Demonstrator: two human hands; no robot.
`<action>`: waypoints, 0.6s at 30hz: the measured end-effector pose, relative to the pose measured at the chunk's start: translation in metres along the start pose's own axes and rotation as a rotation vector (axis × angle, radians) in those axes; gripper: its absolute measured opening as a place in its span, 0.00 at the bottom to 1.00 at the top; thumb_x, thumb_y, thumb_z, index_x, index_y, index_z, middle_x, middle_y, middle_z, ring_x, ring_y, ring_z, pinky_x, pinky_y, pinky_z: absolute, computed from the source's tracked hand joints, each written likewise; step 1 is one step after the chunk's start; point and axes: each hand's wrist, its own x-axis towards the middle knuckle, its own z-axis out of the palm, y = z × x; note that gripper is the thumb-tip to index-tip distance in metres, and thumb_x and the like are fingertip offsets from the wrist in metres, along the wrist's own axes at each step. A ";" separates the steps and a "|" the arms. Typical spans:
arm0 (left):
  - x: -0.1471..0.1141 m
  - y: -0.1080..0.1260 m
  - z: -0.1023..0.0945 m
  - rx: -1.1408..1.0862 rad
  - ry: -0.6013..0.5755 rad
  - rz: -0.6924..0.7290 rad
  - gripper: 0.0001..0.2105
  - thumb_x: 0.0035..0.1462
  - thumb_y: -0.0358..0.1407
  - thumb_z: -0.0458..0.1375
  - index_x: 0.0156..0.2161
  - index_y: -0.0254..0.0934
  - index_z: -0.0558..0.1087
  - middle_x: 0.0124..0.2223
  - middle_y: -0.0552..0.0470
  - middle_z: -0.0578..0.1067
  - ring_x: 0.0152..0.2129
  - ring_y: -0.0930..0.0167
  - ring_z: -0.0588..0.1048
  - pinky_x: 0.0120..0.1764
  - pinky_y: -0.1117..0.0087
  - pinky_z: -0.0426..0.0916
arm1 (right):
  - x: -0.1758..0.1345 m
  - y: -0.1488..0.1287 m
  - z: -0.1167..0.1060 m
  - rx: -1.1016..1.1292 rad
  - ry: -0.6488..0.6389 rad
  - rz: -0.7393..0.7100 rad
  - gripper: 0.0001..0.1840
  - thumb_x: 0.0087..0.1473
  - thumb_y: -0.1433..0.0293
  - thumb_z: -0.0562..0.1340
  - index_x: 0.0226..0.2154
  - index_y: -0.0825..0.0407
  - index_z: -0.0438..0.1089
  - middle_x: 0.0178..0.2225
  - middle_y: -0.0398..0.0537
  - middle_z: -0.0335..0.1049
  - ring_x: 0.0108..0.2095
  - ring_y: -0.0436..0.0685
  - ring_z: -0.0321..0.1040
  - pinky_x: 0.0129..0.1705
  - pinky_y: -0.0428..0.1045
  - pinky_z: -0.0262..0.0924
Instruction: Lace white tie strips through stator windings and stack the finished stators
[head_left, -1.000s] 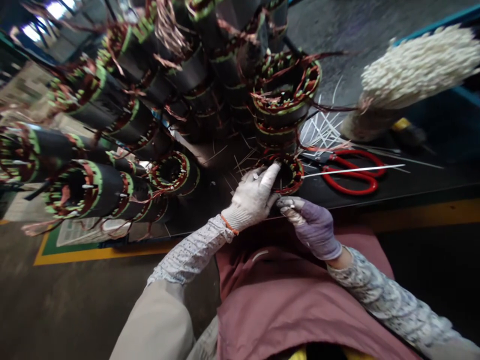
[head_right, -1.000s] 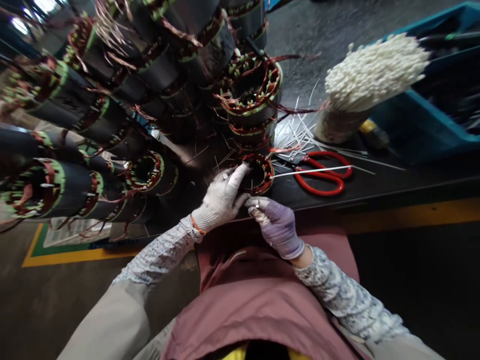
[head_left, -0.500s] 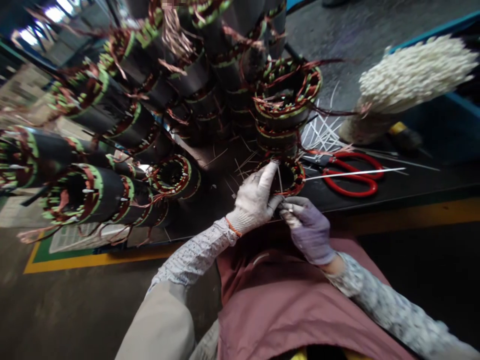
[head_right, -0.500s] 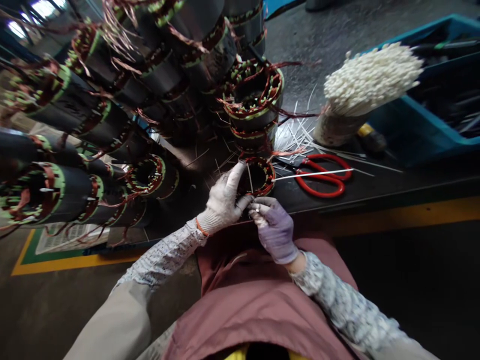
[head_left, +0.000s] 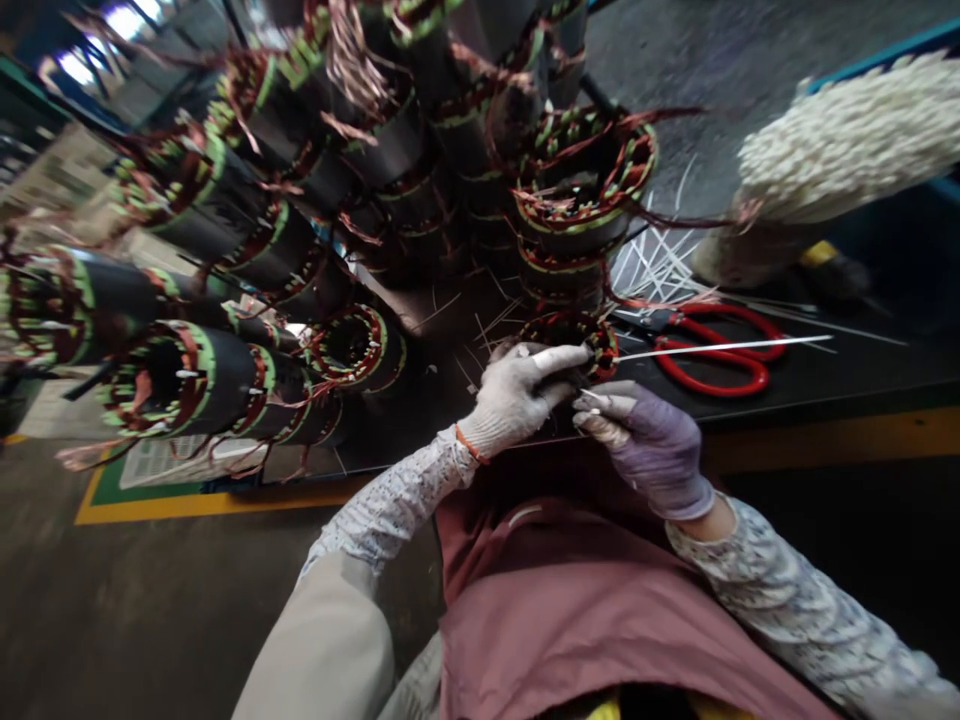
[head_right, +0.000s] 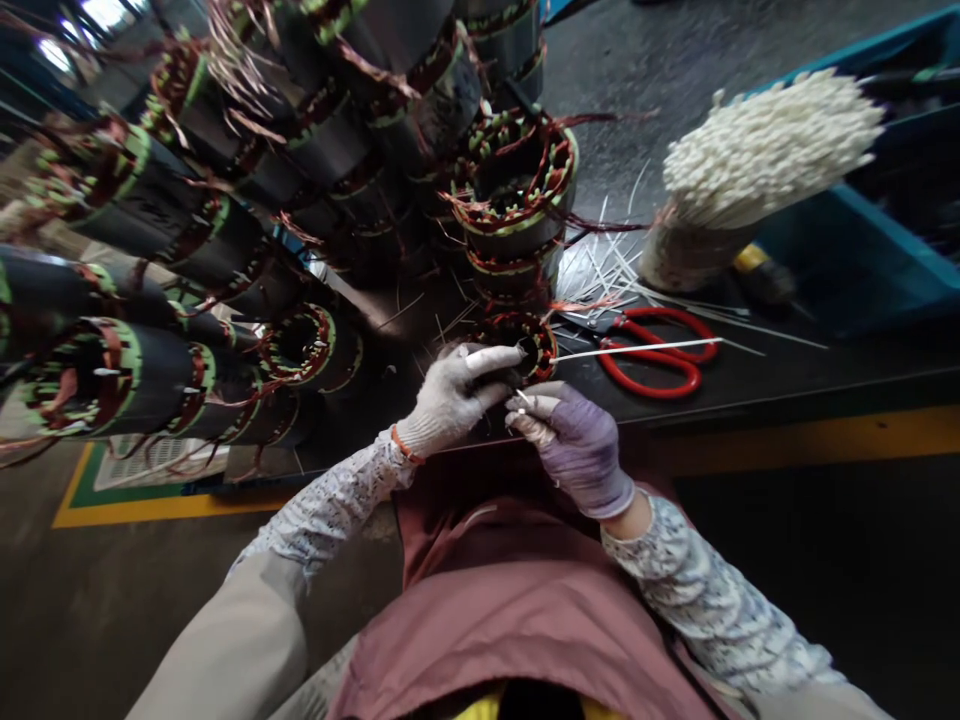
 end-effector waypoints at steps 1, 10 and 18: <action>0.000 -0.003 0.001 -0.013 0.000 0.067 0.16 0.60 0.36 0.61 0.54 0.43 0.76 0.48 0.49 0.79 0.46 0.70 0.76 0.52 0.67 0.71 | 0.001 -0.003 -0.003 -0.028 0.000 0.026 0.01 0.55 0.70 0.67 0.33 0.48 0.75 0.33 0.44 0.75 0.32 0.50 0.73 0.33 0.44 0.70; -0.005 -0.013 0.011 0.222 0.017 0.289 0.10 0.64 0.39 0.57 0.47 0.52 0.79 0.42 0.54 0.82 0.49 0.69 0.76 0.59 0.56 0.60 | 0.002 -0.024 -0.017 -0.106 -0.187 0.077 0.05 0.58 0.65 0.64 0.31 0.47 0.75 0.30 0.43 0.75 0.29 0.51 0.72 0.31 0.46 0.67; -0.006 -0.015 0.015 0.202 0.029 0.252 0.11 0.62 0.36 0.58 0.46 0.51 0.79 0.43 0.55 0.83 0.50 0.69 0.76 0.59 0.58 0.63 | 0.009 -0.003 -0.009 -0.234 -0.241 0.087 0.15 0.59 0.59 0.62 0.26 0.49 0.73 0.23 0.43 0.73 0.23 0.51 0.68 0.25 0.47 0.62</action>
